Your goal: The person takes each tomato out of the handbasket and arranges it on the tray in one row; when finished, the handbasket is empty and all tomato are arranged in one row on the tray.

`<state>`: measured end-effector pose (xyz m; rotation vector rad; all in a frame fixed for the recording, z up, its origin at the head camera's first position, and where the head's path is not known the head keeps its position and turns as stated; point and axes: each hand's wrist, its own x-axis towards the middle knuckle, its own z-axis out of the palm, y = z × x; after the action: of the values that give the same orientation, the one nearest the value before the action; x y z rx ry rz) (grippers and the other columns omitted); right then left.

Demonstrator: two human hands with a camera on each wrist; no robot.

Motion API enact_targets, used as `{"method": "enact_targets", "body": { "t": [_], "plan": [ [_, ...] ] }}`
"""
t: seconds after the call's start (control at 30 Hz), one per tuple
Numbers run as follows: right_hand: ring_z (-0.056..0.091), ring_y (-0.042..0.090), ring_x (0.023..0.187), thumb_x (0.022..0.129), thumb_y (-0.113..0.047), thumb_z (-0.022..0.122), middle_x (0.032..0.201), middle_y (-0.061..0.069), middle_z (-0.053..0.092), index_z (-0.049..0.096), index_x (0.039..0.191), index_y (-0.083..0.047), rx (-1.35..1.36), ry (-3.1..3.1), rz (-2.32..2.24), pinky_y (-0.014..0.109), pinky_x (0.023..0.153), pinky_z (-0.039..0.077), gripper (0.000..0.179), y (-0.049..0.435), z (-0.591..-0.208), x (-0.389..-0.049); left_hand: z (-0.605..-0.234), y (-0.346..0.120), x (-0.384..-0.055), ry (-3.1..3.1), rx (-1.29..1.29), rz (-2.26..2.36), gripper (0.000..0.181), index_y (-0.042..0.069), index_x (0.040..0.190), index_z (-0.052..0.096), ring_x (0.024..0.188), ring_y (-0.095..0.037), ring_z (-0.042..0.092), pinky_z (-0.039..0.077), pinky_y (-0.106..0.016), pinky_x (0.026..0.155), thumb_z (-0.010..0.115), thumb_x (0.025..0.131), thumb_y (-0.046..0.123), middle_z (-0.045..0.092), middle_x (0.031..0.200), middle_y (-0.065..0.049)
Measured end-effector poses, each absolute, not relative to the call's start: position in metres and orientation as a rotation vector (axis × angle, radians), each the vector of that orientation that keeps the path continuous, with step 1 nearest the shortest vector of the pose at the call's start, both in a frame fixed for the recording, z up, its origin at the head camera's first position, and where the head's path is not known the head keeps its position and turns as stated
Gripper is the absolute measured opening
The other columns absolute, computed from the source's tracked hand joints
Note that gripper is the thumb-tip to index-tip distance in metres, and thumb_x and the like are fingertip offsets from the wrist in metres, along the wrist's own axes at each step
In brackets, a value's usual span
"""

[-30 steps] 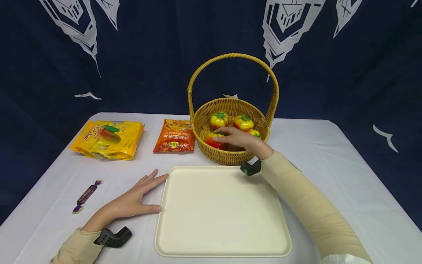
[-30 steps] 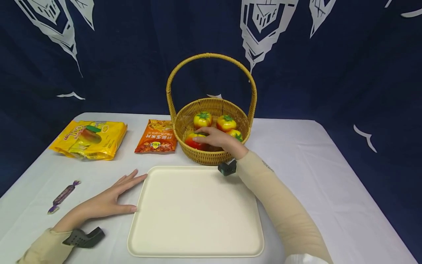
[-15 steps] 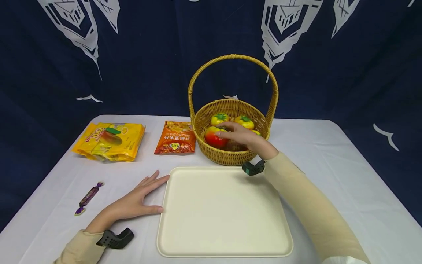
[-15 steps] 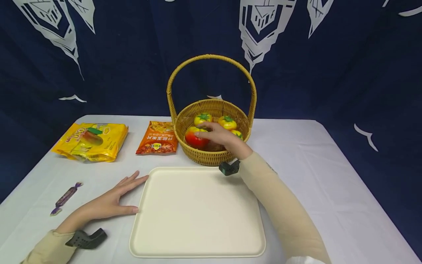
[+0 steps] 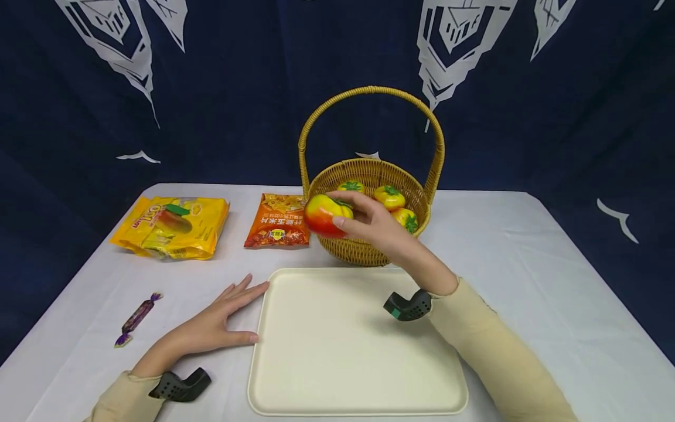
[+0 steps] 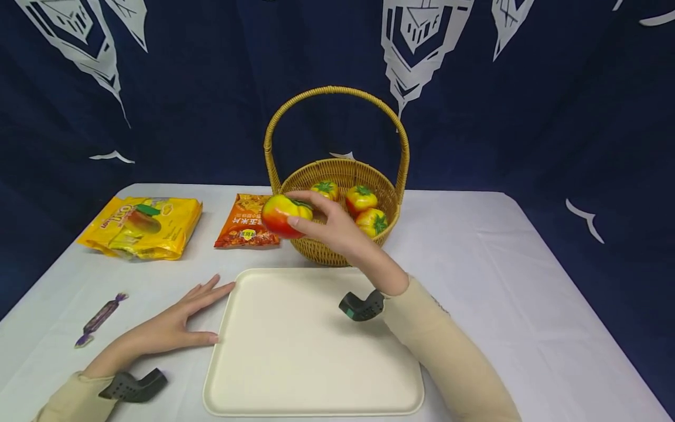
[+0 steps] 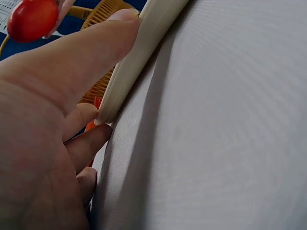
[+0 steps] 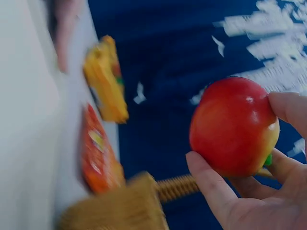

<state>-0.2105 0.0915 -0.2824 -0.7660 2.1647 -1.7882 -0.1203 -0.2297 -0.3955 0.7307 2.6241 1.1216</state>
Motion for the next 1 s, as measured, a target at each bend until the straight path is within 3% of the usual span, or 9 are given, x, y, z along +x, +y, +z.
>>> {"method": "enact_targets", "body": {
  "t": [0.3,0.5,0.83,1.0],
  "plan": [
    [0.048,0.019,0.115,0.088,-0.021,0.067,0.128,0.002,0.051,0.054,0.131,-0.015,-0.920,2.320,-1.518,0.036,0.098,0.039,0.045,0.053,-0.329,-0.191,-0.397,-0.228,-0.123,2.620,0.758,1.114,0.084,0.021,0.147,0.034,0.138,-0.038,0.006,-0.001,-0.061,0.105,0.074,0.077,0.044,0.024,0.151,-0.012],
    [0.049,0.016,0.112,0.085,-0.019,0.071,0.126,0.002,0.053,0.054,0.129,-0.014,-1.044,2.392,-1.378,0.030,0.091,0.044,0.047,0.042,-0.354,-0.192,-0.399,-0.227,-0.122,2.616,0.739,1.118,0.083,0.021,0.146,0.036,0.137,-0.040,0.007,0.000,-0.062,0.105,0.074,0.076,0.046,0.024,0.151,-0.013],
    [0.041,0.015,0.121,0.080,-0.013,0.076,0.130,0.004,0.049,0.054,0.129,-0.009,-1.292,2.423,-1.239,0.027,0.101,0.033,0.053,0.034,-0.363,-0.197,-0.398,-0.230,-0.120,2.651,0.759,1.108,0.082,0.019,0.145,0.038,0.138,-0.036,0.012,0.003,-0.061,0.105,0.073,0.076,0.047,0.028,0.149,-0.012],
    [0.039,0.014,0.124,0.079,-0.012,0.077,0.133,0.004,0.047,0.051,0.132,-0.010,-1.328,2.430,-1.201,0.029,0.104,0.029,0.060,0.034,-0.363,-0.197,-0.398,-0.230,-0.120,2.657,0.742,1.103,0.082,0.019,0.145,0.037,0.137,-0.039,0.012,0.003,-0.062,0.105,0.073,0.076,0.046,0.025,0.150,-0.017]
  ]
}}
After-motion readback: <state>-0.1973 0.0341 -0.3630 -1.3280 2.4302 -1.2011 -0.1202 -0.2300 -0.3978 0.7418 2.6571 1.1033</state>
